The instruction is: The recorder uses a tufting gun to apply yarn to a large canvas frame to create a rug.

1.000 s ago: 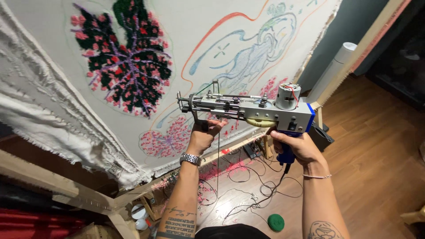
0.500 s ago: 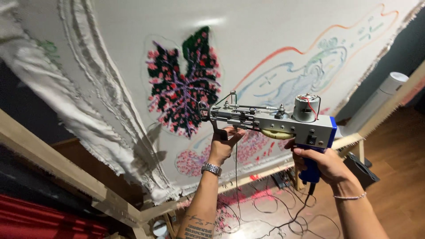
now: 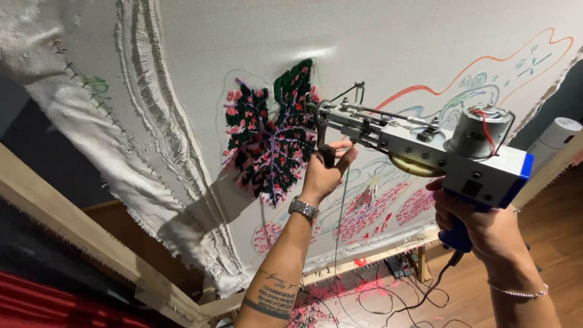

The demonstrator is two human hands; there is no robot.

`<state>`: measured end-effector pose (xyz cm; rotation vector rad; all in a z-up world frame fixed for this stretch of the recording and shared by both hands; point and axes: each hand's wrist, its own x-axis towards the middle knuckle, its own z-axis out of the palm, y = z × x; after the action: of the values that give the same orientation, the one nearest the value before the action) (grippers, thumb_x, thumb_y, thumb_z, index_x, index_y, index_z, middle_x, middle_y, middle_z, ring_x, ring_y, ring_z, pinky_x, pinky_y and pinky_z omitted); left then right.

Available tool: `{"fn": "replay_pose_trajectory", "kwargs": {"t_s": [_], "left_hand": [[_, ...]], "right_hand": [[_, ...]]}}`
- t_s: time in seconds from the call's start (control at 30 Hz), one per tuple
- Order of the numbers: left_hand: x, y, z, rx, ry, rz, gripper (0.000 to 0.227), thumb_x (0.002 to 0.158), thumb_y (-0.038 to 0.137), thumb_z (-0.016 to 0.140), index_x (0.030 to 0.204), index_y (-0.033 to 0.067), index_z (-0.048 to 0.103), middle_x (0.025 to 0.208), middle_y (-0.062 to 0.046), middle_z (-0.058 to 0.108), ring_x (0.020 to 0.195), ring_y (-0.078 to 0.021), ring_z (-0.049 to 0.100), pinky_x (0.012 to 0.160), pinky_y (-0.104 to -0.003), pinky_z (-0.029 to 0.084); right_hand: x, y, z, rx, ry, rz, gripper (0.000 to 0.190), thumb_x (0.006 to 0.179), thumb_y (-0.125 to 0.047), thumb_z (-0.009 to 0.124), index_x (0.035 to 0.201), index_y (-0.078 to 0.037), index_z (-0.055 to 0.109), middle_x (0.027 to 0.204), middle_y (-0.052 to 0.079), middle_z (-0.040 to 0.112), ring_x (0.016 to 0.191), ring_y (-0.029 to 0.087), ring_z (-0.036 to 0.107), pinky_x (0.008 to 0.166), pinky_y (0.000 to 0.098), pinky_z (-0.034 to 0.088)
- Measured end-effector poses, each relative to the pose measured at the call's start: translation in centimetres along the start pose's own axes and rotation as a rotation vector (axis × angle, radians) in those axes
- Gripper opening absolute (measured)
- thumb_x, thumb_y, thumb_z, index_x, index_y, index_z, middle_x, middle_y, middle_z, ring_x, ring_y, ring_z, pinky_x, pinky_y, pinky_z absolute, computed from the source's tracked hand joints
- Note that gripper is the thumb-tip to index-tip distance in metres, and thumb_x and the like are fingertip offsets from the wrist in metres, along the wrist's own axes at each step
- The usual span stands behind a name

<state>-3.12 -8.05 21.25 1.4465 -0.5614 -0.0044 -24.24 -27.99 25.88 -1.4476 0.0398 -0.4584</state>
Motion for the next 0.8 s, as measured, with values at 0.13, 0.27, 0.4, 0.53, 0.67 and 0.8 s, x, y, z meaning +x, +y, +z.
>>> {"fn": "replay_pose_trajectory", "kwargs": {"t_s": [0.13,0.27,0.4,0.53,0.67,0.8], "left_hand": [[1.7,1.4,0.3,0.008,-0.037,0.108,0.045,0.089,0.038,0.078,0.12,0.0075,0.07,0.095,-0.008,0.078,0.049,-0.0044,0.057,0.043,-0.022,0.046],[2.6,1.6,0.5,0.023,-0.037,0.12,0.039,0.089,0.033,0.079,0.116,0.0052,0.071,0.09,-0.009,0.079,0.048,-0.0055,0.055,0.043,-0.023,0.044],[3.4,1.2,0.3,0.051,-0.028,0.154,0.037,0.088,0.031,0.079,0.114,0.0049,0.07,0.088,-0.007,0.079,0.046,-0.0056,0.054,0.041,-0.023,0.043],[3.6,1.6,0.0,0.045,-0.015,0.108,0.035,0.087,0.03,0.079,0.111,0.0052,0.071,0.086,-0.006,0.078,0.044,-0.0054,0.054,0.039,-0.024,0.042],[4.1,1.1,-0.4,0.037,-0.022,0.117,0.032,0.089,0.029,0.079,0.11,0.0059,0.072,0.084,-0.005,0.078,0.044,-0.0046,0.053,0.039,-0.024,0.041],[5.2,0.3,-1.0,0.034,-0.01,0.14,0.031,0.089,0.028,0.079,0.109,0.0063,0.071,0.083,-0.005,0.078,0.044,-0.0045,0.053,0.039,-0.024,0.041]], "right_hand": [[0.5,-1.2,0.6,-0.057,0.056,-0.048,0.018,0.089,-0.002,0.069,0.105,0.006,0.067,0.067,0.005,0.053,0.054,0.015,0.048,0.047,0.0307,0.039],[0.3,-2.1,1.6,-0.067,0.106,-0.028,0.016,0.089,-0.001,0.069,0.103,0.005,0.067,0.066,0.005,0.052,0.052,0.015,0.048,0.045,0.0309,0.037],[0.6,-2.2,2.4,-0.072,0.115,-0.047,0.014,0.089,-0.001,0.069,0.101,0.005,0.066,0.065,0.005,0.054,0.051,0.016,0.048,0.044,0.031,0.037],[1.3,-1.9,2.6,-0.047,0.076,-0.101,0.012,0.089,-0.001,0.07,0.098,0.005,0.066,0.066,0.006,0.054,0.051,0.015,0.048,0.045,0.0306,0.039],[1.3,-2.2,3.7,-0.038,0.064,-0.121,0.012,0.088,-0.001,0.071,0.097,0.004,0.066,0.067,0.005,0.056,0.051,0.015,0.049,0.045,0.0307,0.04],[1.9,-1.6,4.2,-0.024,0.074,-0.113,0.012,0.089,-0.003,0.072,0.097,0.003,0.066,0.068,0.004,0.056,0.053,0.013,0.05,0.046,0.0301,0.041]]}}
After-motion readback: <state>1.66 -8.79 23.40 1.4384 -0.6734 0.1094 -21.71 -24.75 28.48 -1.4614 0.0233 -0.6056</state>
